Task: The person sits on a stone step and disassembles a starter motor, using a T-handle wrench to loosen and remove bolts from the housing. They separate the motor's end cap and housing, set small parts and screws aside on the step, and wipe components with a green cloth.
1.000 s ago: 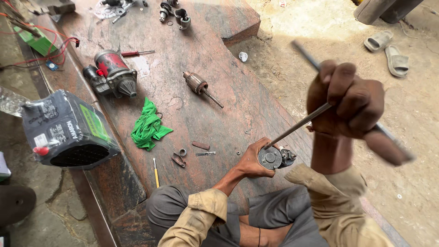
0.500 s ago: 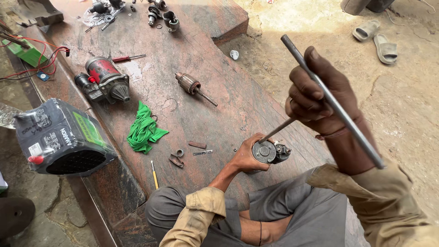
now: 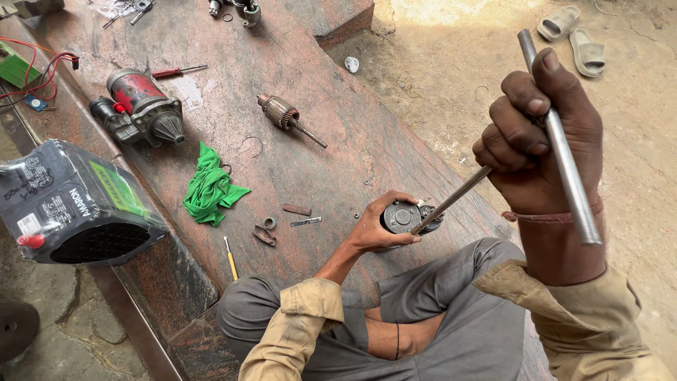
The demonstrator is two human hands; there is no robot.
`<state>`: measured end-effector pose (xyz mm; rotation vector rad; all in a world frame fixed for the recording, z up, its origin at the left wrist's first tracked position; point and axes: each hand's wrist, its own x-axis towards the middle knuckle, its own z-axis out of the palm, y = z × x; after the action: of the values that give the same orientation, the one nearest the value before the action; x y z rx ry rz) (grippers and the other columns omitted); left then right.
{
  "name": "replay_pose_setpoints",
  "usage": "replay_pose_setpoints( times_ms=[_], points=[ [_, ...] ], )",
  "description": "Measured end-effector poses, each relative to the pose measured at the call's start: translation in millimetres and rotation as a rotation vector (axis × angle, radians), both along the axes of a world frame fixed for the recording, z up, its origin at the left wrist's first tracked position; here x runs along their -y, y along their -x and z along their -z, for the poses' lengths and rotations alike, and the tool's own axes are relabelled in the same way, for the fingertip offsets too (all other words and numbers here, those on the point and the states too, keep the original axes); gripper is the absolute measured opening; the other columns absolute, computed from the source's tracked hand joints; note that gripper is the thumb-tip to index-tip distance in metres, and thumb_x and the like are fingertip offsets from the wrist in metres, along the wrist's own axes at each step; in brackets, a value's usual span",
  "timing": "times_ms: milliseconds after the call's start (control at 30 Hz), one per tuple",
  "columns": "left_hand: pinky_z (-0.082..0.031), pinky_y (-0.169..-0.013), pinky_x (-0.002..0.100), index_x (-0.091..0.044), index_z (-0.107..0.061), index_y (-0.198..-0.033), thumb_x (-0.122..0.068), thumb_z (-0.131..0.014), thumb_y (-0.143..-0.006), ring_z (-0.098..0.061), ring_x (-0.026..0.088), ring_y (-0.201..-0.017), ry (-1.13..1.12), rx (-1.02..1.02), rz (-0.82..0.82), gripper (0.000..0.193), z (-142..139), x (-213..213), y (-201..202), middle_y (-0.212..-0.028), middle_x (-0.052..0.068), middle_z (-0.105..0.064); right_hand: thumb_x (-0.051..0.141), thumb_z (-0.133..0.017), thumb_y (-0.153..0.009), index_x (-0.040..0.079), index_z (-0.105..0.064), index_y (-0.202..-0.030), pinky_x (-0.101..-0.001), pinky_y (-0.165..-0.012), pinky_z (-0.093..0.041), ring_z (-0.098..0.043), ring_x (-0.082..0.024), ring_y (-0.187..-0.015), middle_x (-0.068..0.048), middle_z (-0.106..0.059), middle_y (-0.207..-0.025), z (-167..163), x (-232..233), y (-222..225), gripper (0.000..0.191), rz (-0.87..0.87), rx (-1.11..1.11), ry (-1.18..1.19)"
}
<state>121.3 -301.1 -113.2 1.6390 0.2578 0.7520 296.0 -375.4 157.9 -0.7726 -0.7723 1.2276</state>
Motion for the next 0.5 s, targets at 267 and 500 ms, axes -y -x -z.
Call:
replay_pose_setpoints(
  times_ms=[267, 500],
  points=[
    [-0.054, -0.104, 0.036, -0.012, -0.068, -0.125, -0.039, -0.092, -0.068, -0.067, 0.021, -0.118, -0.007, -0.029, -0.006, 0.067, 1.5, 0.9, 0.2, -0.121, 0.004, -0.068, 0.054, -0.061, -0.113, 0.021, -0.050, -0.078, -0.0232, -0.041, -0.017, -0.018, -0.005, -0.038, 0.007, -0.029, -0.050, 6.1, 2.3, 15.4, 0.050, 0.193, 0.120, -0.055],
    [-0.054, -0.105, 0.037, -0.012, -0.067, -0.124, -0.040, -0.091, -0.069, -0.067, 0.021, -0.119, -0.016, -0.018, -0.006, 0.066, 4.4, -0.8, 0.4, -0.122, 0.004, -0.067, 0.061, -0.068, -0.104, 0.018, -0.052, -0.083, -0.0249, -0.041, -0.021, -0.024, -0.005, -0.043, 0.006, -0.030, -0.056, 6.8, -1.5, 29.9, 0.050, 0.481, 0.270, -0.028]
  ],
)
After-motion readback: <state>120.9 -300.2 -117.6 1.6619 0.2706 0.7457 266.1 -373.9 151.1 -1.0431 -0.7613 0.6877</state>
